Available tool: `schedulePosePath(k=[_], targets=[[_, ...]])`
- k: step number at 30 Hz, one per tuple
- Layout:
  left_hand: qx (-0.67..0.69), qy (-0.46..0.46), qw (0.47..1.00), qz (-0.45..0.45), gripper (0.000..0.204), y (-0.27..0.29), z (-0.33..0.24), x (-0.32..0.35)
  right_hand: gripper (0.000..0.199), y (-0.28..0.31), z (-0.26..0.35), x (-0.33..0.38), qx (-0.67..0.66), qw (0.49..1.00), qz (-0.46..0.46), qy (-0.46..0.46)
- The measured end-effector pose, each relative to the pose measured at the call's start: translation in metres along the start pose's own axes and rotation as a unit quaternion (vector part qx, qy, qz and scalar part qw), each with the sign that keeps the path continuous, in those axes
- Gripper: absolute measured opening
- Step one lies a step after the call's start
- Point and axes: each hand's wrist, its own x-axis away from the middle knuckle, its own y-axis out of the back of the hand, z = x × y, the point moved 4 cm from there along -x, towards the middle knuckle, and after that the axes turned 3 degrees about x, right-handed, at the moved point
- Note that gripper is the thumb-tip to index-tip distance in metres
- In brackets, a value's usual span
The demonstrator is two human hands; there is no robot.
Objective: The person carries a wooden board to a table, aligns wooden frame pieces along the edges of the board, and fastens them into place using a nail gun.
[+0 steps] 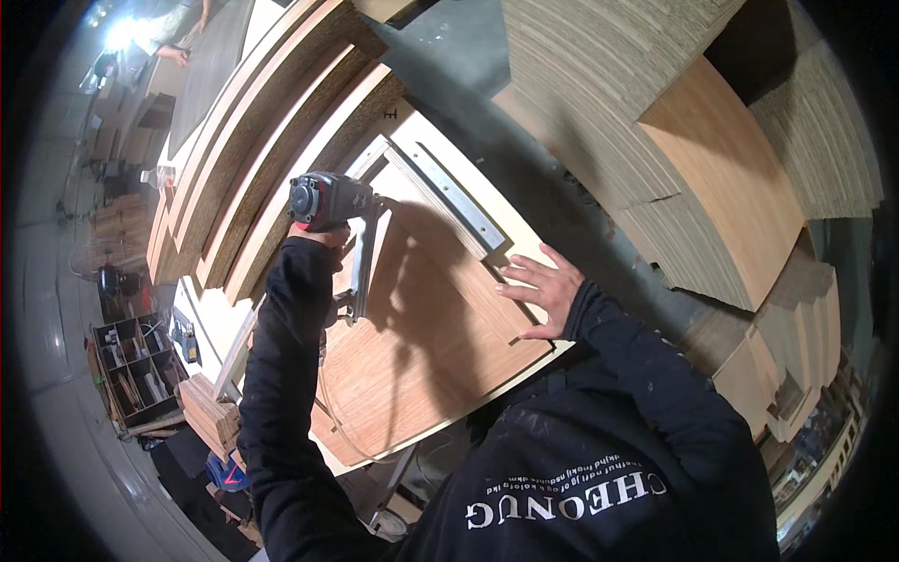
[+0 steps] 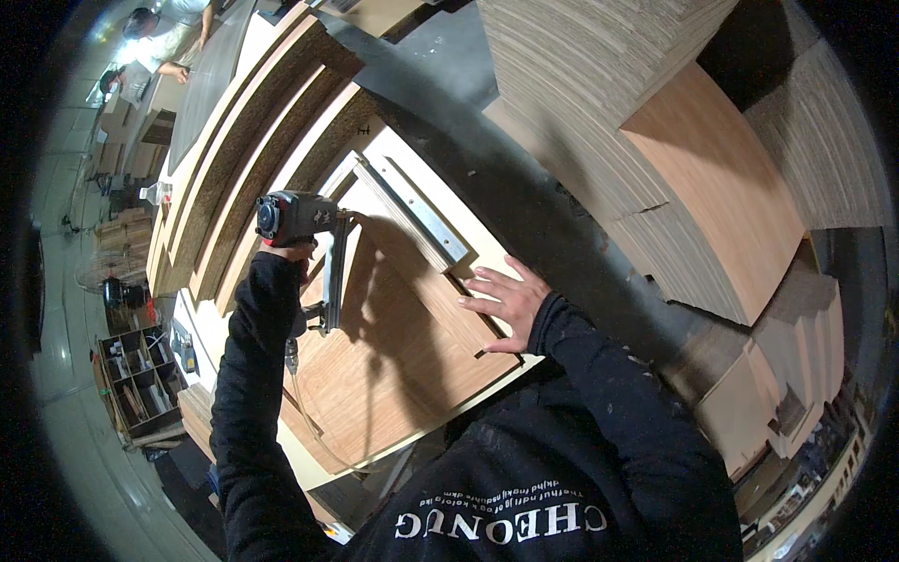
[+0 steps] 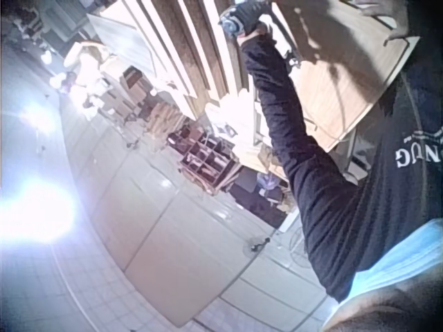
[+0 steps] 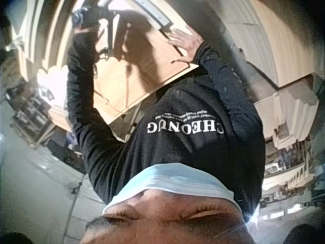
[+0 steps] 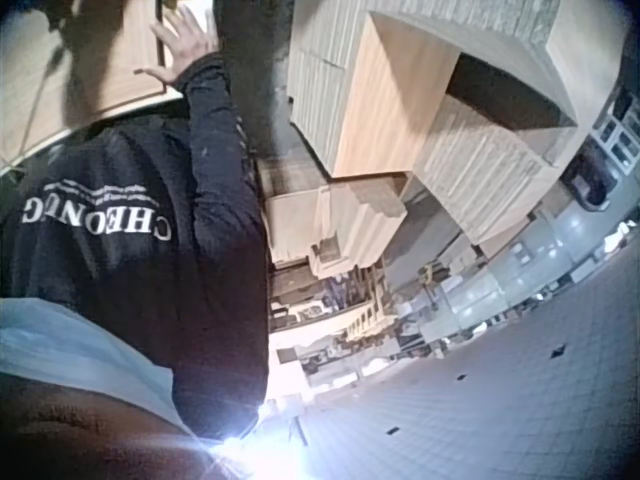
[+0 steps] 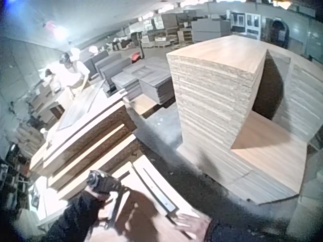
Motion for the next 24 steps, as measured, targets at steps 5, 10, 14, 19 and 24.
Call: schedulePosePath(k=[5,10,14,19,24], targets=[[0.034,-0.02,0.999,0.005,0.044,0.001,-0.008,0.007,0.073,-0.001,-0.001,0.001,0.006,1.0,0.006,-0.004],[0.122,-0.115,0.984,0.061,0.033,0.01,0.001,-0.011,0.071,0.003,0.004,0.0,-0.01,1.0,-0.007,0.002],[0.008,0.002,1.0,0.028,0.029,-0.008,-0.03,-0.02,0.07,0.003,-0.002,0.003,-0.01,1.0,-0.015,-0.009],[0.043,-0.036,0.997,0.05,0.028,-0.005,-0.03,-0.017,0.07,0.004,0.0,0.001,-0.012,1.0,-0.018,0.001],[0.083,-0.077,0.992,0.06,0.028,-0.008,-0.032,-0.018,0.071,0.002,0.001,0.001,-0.007,1.0,-0.015,0.004]])
